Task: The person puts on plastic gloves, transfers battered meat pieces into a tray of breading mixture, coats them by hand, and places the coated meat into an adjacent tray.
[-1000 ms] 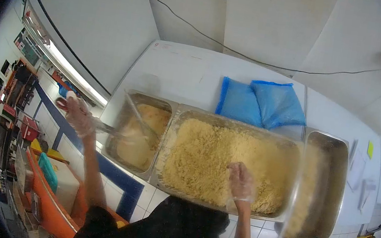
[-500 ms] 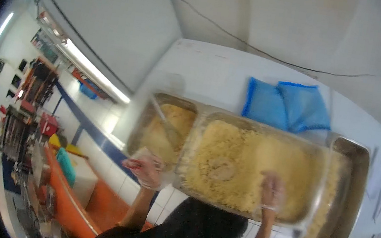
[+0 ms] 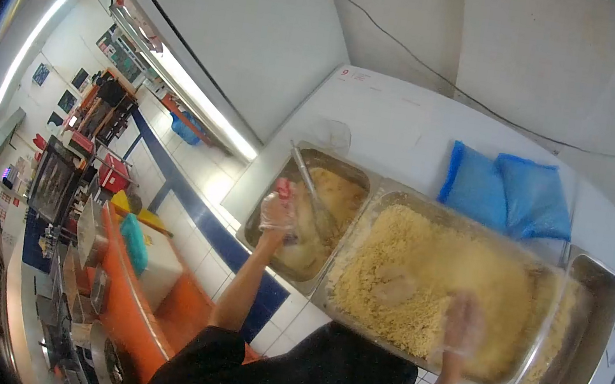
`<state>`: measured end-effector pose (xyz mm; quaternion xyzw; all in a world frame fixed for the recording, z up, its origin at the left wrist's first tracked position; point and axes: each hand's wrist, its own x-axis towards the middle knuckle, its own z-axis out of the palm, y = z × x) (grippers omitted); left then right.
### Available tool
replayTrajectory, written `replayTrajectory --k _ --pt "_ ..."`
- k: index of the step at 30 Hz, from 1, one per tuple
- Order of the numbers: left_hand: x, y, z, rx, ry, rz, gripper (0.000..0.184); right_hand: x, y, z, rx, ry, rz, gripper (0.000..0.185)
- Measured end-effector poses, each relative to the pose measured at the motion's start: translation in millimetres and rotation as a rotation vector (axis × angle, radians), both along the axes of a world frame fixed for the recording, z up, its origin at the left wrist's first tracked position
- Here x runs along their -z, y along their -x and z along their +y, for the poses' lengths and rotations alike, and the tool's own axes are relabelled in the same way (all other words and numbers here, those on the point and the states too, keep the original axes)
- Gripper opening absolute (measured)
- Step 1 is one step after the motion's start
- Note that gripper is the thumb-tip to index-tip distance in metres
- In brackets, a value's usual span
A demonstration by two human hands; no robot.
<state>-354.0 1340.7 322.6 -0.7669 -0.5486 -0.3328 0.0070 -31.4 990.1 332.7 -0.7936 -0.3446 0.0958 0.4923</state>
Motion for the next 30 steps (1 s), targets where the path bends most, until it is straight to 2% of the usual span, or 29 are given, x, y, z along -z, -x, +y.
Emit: replayTrajectory --k 1,3,5,9,11,12,15,19,21,22,24,25,26,28,29,30 --pt "-6.7 -2.7 5.2 -0.053 0.142 -0.173 0.044 12.8 -1.6 -4.5 0.02 0.011 -0.064 0.026" --pt "-33.1 -2.3 6.1 -0.092 0.094 -0.23 0.047 -7.1 4.4 -0.5 0.037 0.024 -0.128 0.026" --pt "-58.9 3.4 4.2 -0.063 -0.006 -0.373 0.048 -42.0 15.9 2.2 0.059 0.006 0.277 0.027" --pt "-84.8 16.8 -0.6 -0.203 0.06 -0.569 0.045 -35.6 12.8 -4.1 0.03 0.003 0.244 0.028" --pt "-82.7 19.6 0.0 -0.122 -0.293 -0.364 0.041 -27.8 9.6 -3.2 0.026 0.005 0.192 0.027" --pt "-85.0 19.1 -9.3 -0.104 -0.21 -0.343 0.038 -31.2 10.9 -2.2 0.026 -0.002 0.187 0.027" --pt "-83.9 27.7 -30.5 0.011 -0.197 -0.229 0.037 -43.4 17.6 -6.3 0.051 -0.023 0.2 0.028" --pt "-79.4 6.3 -54.6 0.137 -0.1 -0.325 0.035 -46.1 14.8 -7.6 0.067 -0.021 0.275 0.029" --pt "-70.1 -13.8 -49.8 0.187 0.016 -0.163 0.028 -35.6 13.4 -9.2 0.036 -0.008 0.277 0.029" --pt "-52.4 -16.6 -36.2 0.169 0.019 -0.164 0.028 -22.9 9.7 -7.9 0.012 0.025 0.157 0.028" --pt "-1.3 -19.9 5.1 0.112 -0.131 0.025 0.032 -26.7 14.0 -5.0 -0.015 0.05 0.032 0.028" --pt "7.2 -18.6 18.2 0.119 -0.143 0.015 0.032 -44.9 23.2 0.4 -0.036 0.002 0.067 0.027" --pt "10.7 -14.0 34.0 0.058 -0.178 -0.13 0.035 -56.9 25.7 3.6 -0.048 -0.049 0.102 0.027" --pt "-17.8 -8.9 33.1 -0.022 -0.022 -0.535 0.039 -61.1 23.6 -3.3 -0.011 -0.032 0.194 0.026" --pt "-48.7 -7.5 22.6 -0.049 0.162 -0.793 0.04 -60.8 24.4 -6.8 0.003 -0.012 0.29 0.025" --pt "-49.4 -1.2 26.5 -0.053 0.174 -0.789 0.04 -54.1 25.8 -11.3 0.006 0.0 0.294 0.025"
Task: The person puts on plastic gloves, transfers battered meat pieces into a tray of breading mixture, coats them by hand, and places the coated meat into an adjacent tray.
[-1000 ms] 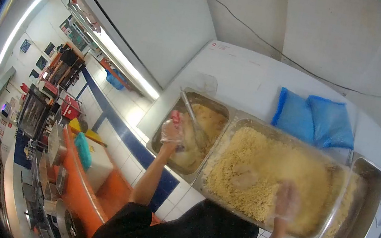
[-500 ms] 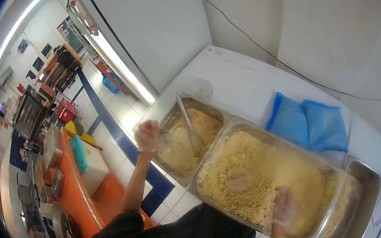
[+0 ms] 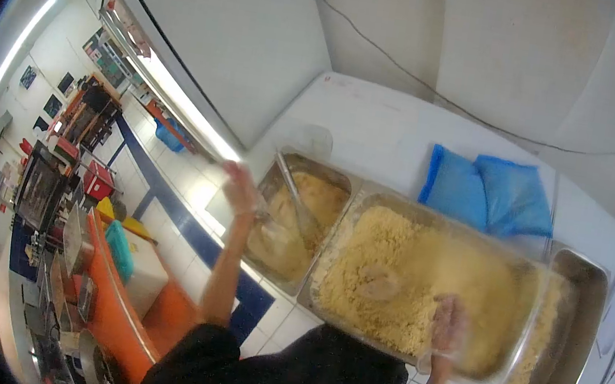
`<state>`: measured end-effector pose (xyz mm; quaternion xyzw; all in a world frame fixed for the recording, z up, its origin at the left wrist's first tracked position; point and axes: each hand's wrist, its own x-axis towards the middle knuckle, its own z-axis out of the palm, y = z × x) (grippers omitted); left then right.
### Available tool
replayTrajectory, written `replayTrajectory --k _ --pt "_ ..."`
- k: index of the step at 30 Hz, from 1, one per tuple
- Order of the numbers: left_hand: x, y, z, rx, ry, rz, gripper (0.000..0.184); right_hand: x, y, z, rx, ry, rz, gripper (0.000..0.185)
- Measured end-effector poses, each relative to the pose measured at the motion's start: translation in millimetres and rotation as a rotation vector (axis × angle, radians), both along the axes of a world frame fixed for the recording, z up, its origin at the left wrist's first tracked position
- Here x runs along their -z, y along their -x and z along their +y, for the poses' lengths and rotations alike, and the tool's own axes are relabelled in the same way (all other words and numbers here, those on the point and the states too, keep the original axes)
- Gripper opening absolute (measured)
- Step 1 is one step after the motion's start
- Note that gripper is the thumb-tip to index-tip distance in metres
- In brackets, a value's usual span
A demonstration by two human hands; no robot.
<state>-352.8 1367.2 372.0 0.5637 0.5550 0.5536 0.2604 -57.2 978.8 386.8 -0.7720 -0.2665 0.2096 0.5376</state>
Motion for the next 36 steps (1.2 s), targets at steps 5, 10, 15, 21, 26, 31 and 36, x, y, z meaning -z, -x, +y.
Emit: replayTrajectory --k 5,10,15,21,26,31,36 --pt "-18.0 21.7 17.0 -0.164 -0.043 0.11 0.036 -19.4 6.9 3.6 0.025 0.042 -0.046 0.021" --pt "-39.0 22.6 26.1 -0.206 -0.19 0.021 0.037 39.0 -4.0 12.9 -0.292 0.142 -1.018 0.02" --pt "-72.9 25.0 49.7 -0.275 -0.506 0.007 0.03 32.2 -10.6 35.7 -0.853 0.537 -1.029 0.047" --pt "-160.2 -27.2 -29.3 -0.068 -0.458 -0.028 0.043 99.5 -103.8 -45.4 -0.666 0.579 -0.923 0.071" --pt "-205.2 -153.1 -142.1 0.289 -0.65 -0.292 0.038 120.5 -129.5 -71.7 -0.4 0.358 -0.85 0.069" --pt "-64.6 -176.2 -206.4 -0.023 -1.152 0.277 0.013 105.9 -143.6 -51.1 -0.173 0.428 -0.428 0.061" --pt "-25.9 -153.3 -264.7 0.529 -0.395 0.019 0.019 97.8 -153.1 -21.4 -0.167 0.472 0.114 0.051"
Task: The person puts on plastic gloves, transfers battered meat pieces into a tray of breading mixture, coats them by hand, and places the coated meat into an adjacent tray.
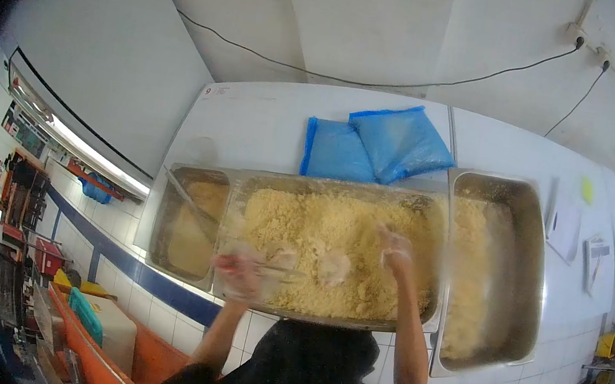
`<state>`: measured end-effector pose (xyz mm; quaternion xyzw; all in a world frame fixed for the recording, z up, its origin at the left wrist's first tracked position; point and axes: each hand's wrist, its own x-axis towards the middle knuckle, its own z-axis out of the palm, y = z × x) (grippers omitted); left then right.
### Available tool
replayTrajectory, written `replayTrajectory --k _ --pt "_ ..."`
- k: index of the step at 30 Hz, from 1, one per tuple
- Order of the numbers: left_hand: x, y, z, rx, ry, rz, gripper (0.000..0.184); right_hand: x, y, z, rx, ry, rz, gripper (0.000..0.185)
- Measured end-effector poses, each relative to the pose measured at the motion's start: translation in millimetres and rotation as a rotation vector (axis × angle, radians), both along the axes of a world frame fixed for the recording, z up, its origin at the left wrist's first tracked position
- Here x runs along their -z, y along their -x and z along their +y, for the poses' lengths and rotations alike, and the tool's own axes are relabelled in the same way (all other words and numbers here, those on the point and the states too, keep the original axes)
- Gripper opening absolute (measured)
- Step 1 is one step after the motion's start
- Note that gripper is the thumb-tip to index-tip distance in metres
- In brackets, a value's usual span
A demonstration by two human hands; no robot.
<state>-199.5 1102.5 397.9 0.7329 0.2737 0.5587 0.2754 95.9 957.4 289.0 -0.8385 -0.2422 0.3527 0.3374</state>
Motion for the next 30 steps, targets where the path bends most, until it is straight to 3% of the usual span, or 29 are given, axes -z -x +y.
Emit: replayTrajectory --k 1,2,3,4,5,7,10,13,15,16,18,19,21,22,24,25,26,27,28,30 --pt "-9.6 16.9 6.1 0.061 0.176 -0.082 0.022 7.3 1.1 3.3 0.131 -0.092 0.151 0.05" --pt "-11.6 50.5 24.2 -0.094 -0.046 0.137 0.02 43.1 -0.5 11.4 0.002 -0.414 0.106 0.049" --pt "-21.1 76.4 40.5 -0.201 0.009 0.119 0.02 62.8 -0.9 16.7 -0.131 -0.736 0.06 0.048" --pt "-30.6 102.2 56.7 -0.302 0.07 0.098 0.021 50.9 4.2 19.9 -0.136 -0.735 0.057 0.048" --pt "-50.3 115.3 66.2 -0.346 0.406 -0.167 0.022 24.4 12.5 24.7 -0.182 -0.695 0.176 0.046" --pt "-71.8 135.7 90.2 -0.392 0.253 -0.146 0.019 -14.0 21.7 30.8 -0.233 -0.65 0.291 0.043" --pt "-1.8 190.0 149.5 -0.456 0.274 -0.136 0.019 -25.3 19.1 35.9 -0.247 -0.491 0.332 0.043" --pt "27.9 195.4 154.8 -0.641 0.266 0.0 0.02 17.4 -1.1 41.4 -0.086 -0.243 0.219 0.048" --pt "37.8 205.2 154.9 -0.667 0.134 0.109 0.023 25.7 6.9 47.8 -0.317 0.006 -0.376 0.052" --pt "45.7 216.2 160.4 -0.764 0.225 0.265 0.024 26.8 12.7 54.7 -0.317 0.012 -0.382 0.052" --pt "38.0 226.7 159.9 -0.868 0.356 0.59 0.03 25.1 37.5 75.6 0.075 -0.456 0.223 0.051" --pt "32.1 232.8 162.2 -0.866 0.351 0.594 0.03 23.4 45.6 81.4 0.079 -0.458 0.228 0.051" --pt "13.4 238.8 162.7 -0.894 0.177 0.932 0.03 14.2 54.7 92.3 -0.278 -0.913 0.759 0.051" --pt "0.4 232.9 157.5 -0.907 0.086 0.934 0.03 4.4 57.3 92.9 -0.28 -0.92 0.764 0.051" --pt "-25.3 221.0 142.8 -0.925 -0.087 0.876 0.028 -47.5 68.0 90.0 -0.263 -0.35 0.162 0.047" --pt "-33.3 213.2 138.4 -0.93 -0.252 0.815 0.025 -38.1 59.8 81.9 -0.262 -0.363 0.168 0.047" --pt "-36.7 201.2 135.2 -0.932 -0.265 0.813 0.025 -21.8 43.6 62.9 -0.372 -0.18 -0.18 0.043" --pt "-37.1 184.9 131.7 -0.806 -0.202 0.583 0.021 -8.9 30.1 47.4 -0.469 0.015 -0.532 0.04" --pt "-35.4 165.3 126.5 -0.673 -0.137 0.355 0.018 -2.4 24.0 36.6 -0.465 0.011 -0.536 0.04" --pt "-36.7 105.3 113.0 -0.326 -0.007 0.364 0.013 4.3 14.2 20.0 -0.484 0.348 -0.592 0.036"
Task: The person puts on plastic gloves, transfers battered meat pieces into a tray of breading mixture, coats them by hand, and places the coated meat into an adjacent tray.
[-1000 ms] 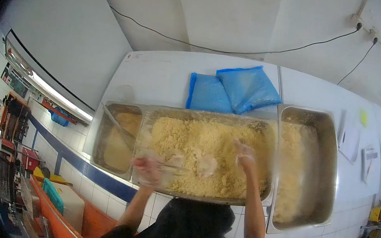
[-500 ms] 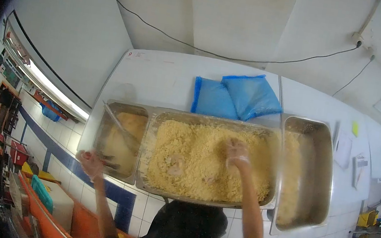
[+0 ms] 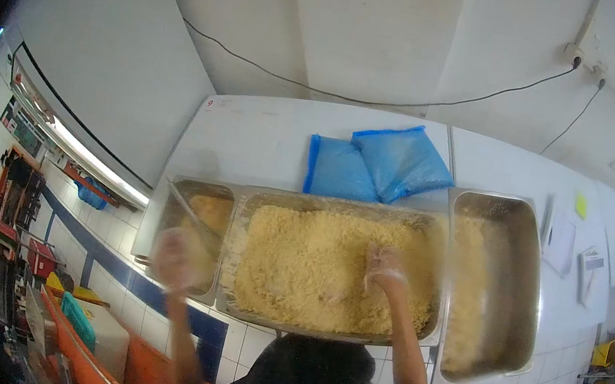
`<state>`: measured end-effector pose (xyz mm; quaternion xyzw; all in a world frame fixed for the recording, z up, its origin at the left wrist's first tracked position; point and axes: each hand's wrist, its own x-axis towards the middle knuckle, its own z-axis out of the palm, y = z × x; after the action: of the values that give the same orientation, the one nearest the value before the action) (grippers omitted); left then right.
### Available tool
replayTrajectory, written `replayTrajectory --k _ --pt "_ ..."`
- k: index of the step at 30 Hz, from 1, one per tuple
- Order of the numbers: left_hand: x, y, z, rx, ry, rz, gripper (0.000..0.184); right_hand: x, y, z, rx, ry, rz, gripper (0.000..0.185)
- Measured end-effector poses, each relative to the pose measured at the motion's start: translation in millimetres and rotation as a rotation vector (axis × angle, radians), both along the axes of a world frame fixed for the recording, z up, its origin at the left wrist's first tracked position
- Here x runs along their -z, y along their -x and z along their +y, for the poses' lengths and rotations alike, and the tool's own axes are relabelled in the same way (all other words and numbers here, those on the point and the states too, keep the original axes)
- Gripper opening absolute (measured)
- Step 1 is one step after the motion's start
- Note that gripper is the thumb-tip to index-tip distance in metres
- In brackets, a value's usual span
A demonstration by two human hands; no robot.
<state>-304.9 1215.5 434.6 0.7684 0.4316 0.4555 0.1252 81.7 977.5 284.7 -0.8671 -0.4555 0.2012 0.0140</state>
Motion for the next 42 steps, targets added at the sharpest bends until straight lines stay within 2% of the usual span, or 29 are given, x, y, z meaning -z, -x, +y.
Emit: replayTrajectory --k 1,2,3,4,6,7,8,9,10,12,13,14,15,16,18,19,21,22,24,25,27,28,30,31,33,37,39,40,42 --pt "-4.7 -46.2 -17.6 0.129 0.017 0.094 0.013 2.5 -3.5 0.4 -0.002 -0.004 -0.001 0.036" --pt "2.8 -84.5 -30.0 0.172 0.208 0.231 0.016 2.2 -3.6 4.5 0.015 0.034 0.076 0.036" --pt "28.0 -116.7 -20.9 0.306 0.107 0.351 0.026 1.6 -3.3 8.0 0.029 0.074 0.153 0.037" --pt "34.4 -150.5 -20.4 0.319 0.37 0.568 0.039 2.9 -2.4 9.7 0.017 0.072 0.155 0.037" --pt "95.9 -189.3 0.9 0.264 0.359 0.83 0.048 10.0 3.8 14.7 0.1 -0.213 0.13 0.037" --pt "91.5 -203.6 -4.2 0.256 0.353 0.841 0.048 17.2 4.8 22.1 0.098 -0.222 0.142 0.037" --pt "86.1 -217.7 -11.6 0.303 0.495 0.825 0.05 26.2 4.6 31.8 0.171 -0.474 0.407 0.036" --pt "86.7 -220.5 -16.0 0.348 0.64 0.81 0.053 27.4 12.7 35.2 0.216 -0.594 0.553 0.035" --pt "107.7 -214.6 -14.2 0.339 0.651 0.83 0.053 29.7 20.7 38.6 0.255 -0.713 0.701 0.035" --pt "167.1 -209.5 -0.3 0.518 0.747 0.672 0.057 -9.0 33.4 37.1 0.172 -0.444 0.7 0.036" --pt "134.5 -205.3 -5.2 0.515 0.744 0.675 0.057 -35.9 34.3 40.6 0.13 -0.322 0.687 0.037" --pt "67.7 -199.8 -15.8 0.62 0.746 0.851 0.06 -57.6 34.2 45.6 0.091 -0.205 0.671 0.037" --pt "28.0 -199.2 -17.3 0.723 0.739 1.027 0.064 -68.1 32.4 53.0 0.052 -0.092 0.65 0.038" --pt "32.0 -198.3 -12.9 0.721 0.739 1.025 0.064 -57.6 33.0 57.7 0.049 -0.092 0.648 0.038" --pt "63.4 -181.5 -15.9 0.645 0.536 0.817 0.069 -11.7 51.5 55.8 -0.118 -0.257 0.304 0.041" --pt "90.7 -172.4 -23.5 0.64 0.554 0.816 0.069 2.9 68.9 55.8 -0.126 -0.243 0.311 0.041" --pt "128.9 -167.6 -39.0 0.641 0.262 0.627 0.07 17.2 95.4 62.1 -0.039 -0.443 -0.132 0.04" --pt "133.3 -161.0 -37.3 0.646 0.267 0.621 0.07 20.8 96.9 54.9 -0.039 -0.435 -0.137 0.04" --pt "104.4 -146.3 -43.7 0.818 0.5 0.607 0.066 11.9 98.1 34.5 -0.128 -0.604 -0.203 0.04" --pt "88.9 -148.9 -45.7 0.825 0.517 0.61 0.066 -5.1 94.5 38.6 -0.123 -0.589 -0.195 0.04" --pt "71.5 -154.4 -50.0 0.732 0.671 0.683 0.064 -40.4 87.9 54.3 -0.005 -0.116 0.281 0.042" --pt "83.2 -152.3 -54.9 0.731 0.703 0.689 0.064 -42.7 92.7 53.9 -0.006 -0.09 0.3 0.042" --pt "102.7 -153.8 -61.1 0.664 0.417 0.679 0.065 -39.4 96.9 56.9 0.069 -0.192 0.173 0.037" --pt "111.9 -155.1 -58.7 0.668 0.444 0.69 0.065 -30.7 94.8 59.2 0.072 -0.17 0.192 0.037" --pt "109.0 -158.5 -53.2 0.631 0.157 0.689 0.057 -18.3 97.3 58.5 -0.058 -0.318 -0.098 0.042" --pt "113.4 -169.3 -45.9 0.653 0.201 0.621 0.041 -21.0 92.2 67.4 -0.016 -0.273 -0.049 0.046" --pt "109.8 -177.6 -41.3 0.674 0.497 0.512 0.039 -17.7 89.1 80.1 0.056 -0.033 0.138 0.049" --pt "114.4 -175.7 -45.8 0.678 0.512 0.525 0.039 -16.1 92.8 78.3 0.062 -0.022 0.153 0.049" --pt "131.0 -184.4 -46.9 0.516 0.292 0.586 0.039 -20.0 88.7 82.5 0.024 -0.172 0.073 0.051"
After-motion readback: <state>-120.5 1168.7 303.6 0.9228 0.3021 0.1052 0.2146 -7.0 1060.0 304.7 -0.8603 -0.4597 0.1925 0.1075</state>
